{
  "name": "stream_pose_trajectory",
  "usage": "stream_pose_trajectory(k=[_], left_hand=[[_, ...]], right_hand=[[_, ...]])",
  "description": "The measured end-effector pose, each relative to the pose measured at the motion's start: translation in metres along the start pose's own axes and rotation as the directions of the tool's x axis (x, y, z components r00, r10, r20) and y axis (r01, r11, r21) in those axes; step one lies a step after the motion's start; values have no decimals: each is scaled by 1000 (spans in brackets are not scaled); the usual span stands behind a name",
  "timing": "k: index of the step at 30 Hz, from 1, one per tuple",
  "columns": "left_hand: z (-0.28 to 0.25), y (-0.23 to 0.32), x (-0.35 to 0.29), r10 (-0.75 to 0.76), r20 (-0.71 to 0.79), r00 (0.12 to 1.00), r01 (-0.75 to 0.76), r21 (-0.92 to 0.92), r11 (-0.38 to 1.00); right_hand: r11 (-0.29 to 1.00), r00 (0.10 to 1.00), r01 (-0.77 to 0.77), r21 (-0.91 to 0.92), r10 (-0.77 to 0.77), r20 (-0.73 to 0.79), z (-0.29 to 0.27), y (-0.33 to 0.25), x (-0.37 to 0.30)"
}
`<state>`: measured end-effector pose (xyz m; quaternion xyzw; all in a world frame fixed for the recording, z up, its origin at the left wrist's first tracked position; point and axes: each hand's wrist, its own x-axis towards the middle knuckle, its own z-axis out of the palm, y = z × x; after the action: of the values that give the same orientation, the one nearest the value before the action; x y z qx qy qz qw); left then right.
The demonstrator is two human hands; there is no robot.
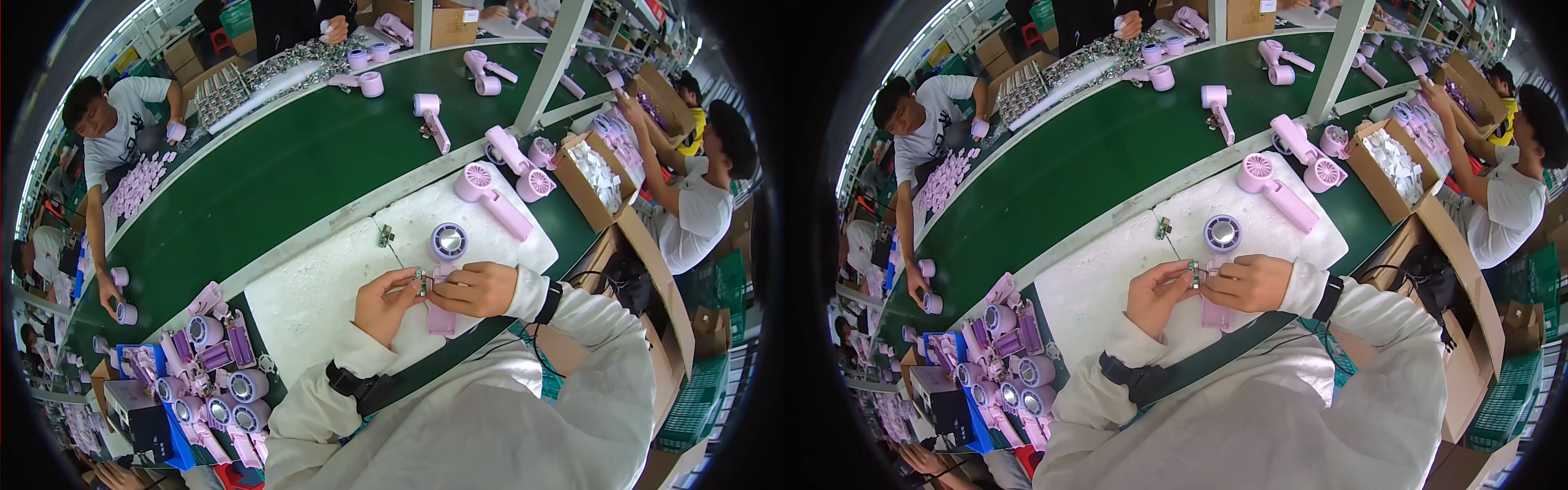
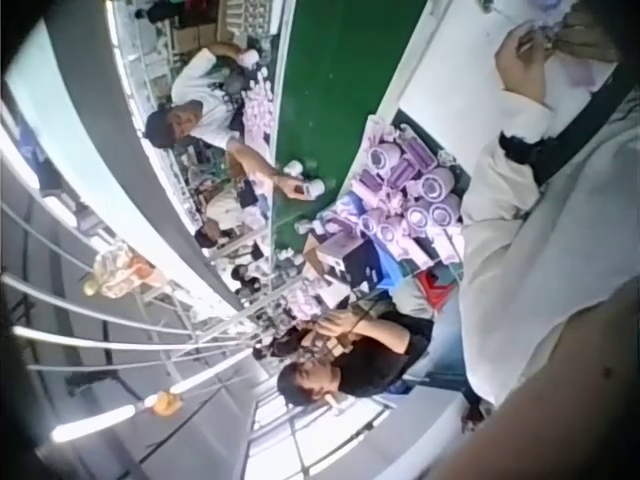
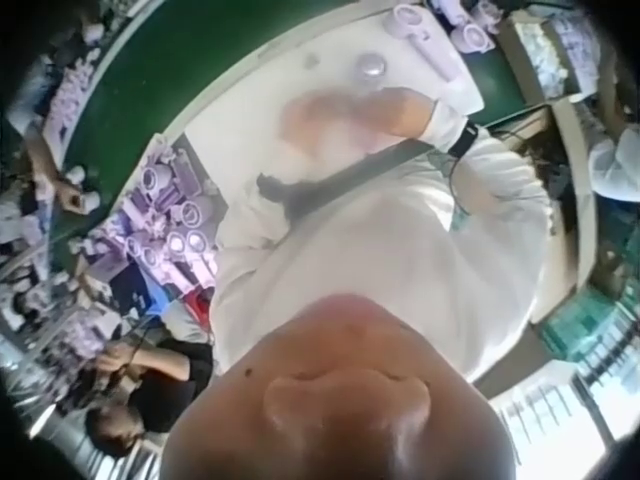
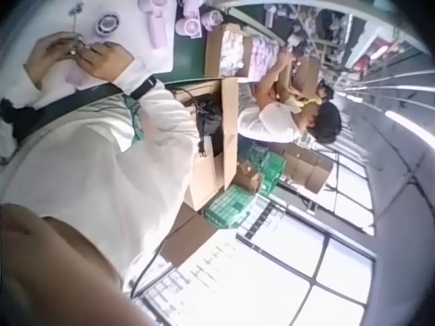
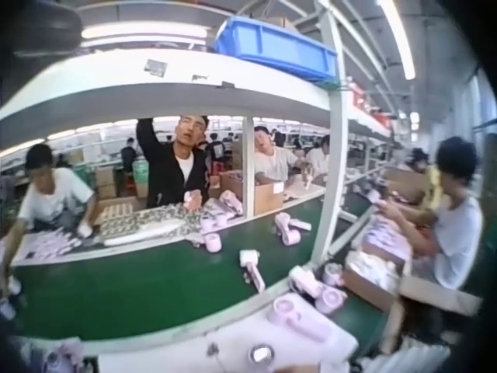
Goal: Assembling small electronic components and housing on a production line.
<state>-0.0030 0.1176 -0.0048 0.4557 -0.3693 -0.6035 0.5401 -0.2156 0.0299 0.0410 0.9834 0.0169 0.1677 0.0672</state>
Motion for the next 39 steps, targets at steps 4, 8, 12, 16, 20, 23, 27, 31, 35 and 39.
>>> stream_pose_trajectory(k=[4,8,12,16,20,23,27,31,35,39], left_hand=[[0,-1,1,13,4,1000,-13,-12,1000],[3,-2,3,52,19,998,-51,-49,998],[2,-2,4,39,14,999,-39,-8,999],[1,0,5,65,-8,998,-64,25,998],[4,-1,5,73,12,997,-72,-55,996],[3,-1,5,61,-2,998,-60,-81,995],[3,-2,5,67,3,998,-67,-72,995],[4,1,4,76,0,997,-76,-58,995],[4,-1,5,92,8,996,-91,-69,993],[4,1,4,88,3,996,-88,-41,995]], right_hand=[[995,998,-44,87,48,-42,1,6,2],[959,989,-150,242,144,42,-10,9,9],[951,984,-133,280,93,152,-16,11,15],[993,992,-25,119,10,125,-4,12,9],[991,994,-81,109,88,-61,5,3,1],[919,936,-284,273,327,-128,2,-10,3],[429,589,-686,588,802,101,-7,-23,18],[329,524,-734,594,830,188,-6,-23,23],[400,579,-694,599,805,133,1,-25,17],[553,666,-608,569,745,-12,8,-24,16]])
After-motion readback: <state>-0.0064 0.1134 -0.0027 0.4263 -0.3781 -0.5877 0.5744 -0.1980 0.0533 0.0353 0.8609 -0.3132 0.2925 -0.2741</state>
